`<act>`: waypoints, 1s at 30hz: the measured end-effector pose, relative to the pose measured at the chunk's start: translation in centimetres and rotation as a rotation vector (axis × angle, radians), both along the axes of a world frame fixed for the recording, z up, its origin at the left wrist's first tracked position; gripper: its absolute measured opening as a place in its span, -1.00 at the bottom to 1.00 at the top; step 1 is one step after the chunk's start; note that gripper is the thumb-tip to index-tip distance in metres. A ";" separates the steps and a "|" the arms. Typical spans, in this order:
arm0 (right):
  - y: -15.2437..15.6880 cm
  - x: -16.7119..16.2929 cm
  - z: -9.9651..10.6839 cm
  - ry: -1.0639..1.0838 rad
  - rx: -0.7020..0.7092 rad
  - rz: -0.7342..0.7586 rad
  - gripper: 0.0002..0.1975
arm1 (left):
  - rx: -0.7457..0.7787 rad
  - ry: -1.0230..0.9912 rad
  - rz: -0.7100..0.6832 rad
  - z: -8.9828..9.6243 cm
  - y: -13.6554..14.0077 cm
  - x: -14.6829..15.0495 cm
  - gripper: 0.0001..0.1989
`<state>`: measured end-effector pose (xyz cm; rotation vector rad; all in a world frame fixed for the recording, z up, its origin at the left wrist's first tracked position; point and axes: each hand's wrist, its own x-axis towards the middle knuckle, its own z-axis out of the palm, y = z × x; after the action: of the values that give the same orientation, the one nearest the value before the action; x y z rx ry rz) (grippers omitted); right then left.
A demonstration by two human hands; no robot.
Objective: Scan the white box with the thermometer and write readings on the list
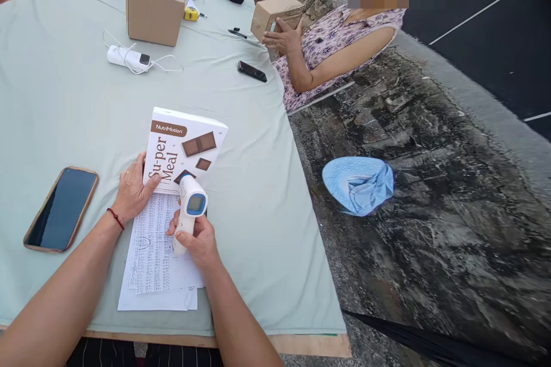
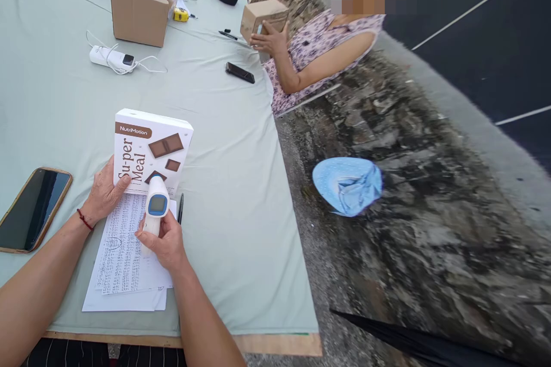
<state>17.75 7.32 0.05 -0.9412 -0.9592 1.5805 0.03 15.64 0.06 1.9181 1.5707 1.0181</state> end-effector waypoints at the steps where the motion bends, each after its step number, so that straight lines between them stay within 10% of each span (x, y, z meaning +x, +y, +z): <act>1: -0.1 0.0 0.1 -0.001 0.004 -0.013 -0.57 | 0.003 -0.001 -0.003 0.0 0.0 0.0 -0.27; 20: -0.7 0.9 1.5 -0.074 0.135 -0.286 -0.71 | 0.040 -0.033 -0.006 0.5 0.4 -0.3 -0.25; 30: 2.0 8.3 -2.1 -1.057 -0.030 -0.816 -0.35 | 0.025 -0.079 -0.051 0.1 0.3 -0.5 -0.19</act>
<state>26.09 9.31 -2.07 -1.9460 -1.0024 0.3378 -0.50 15.93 0.17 1.9005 1.4644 1.0833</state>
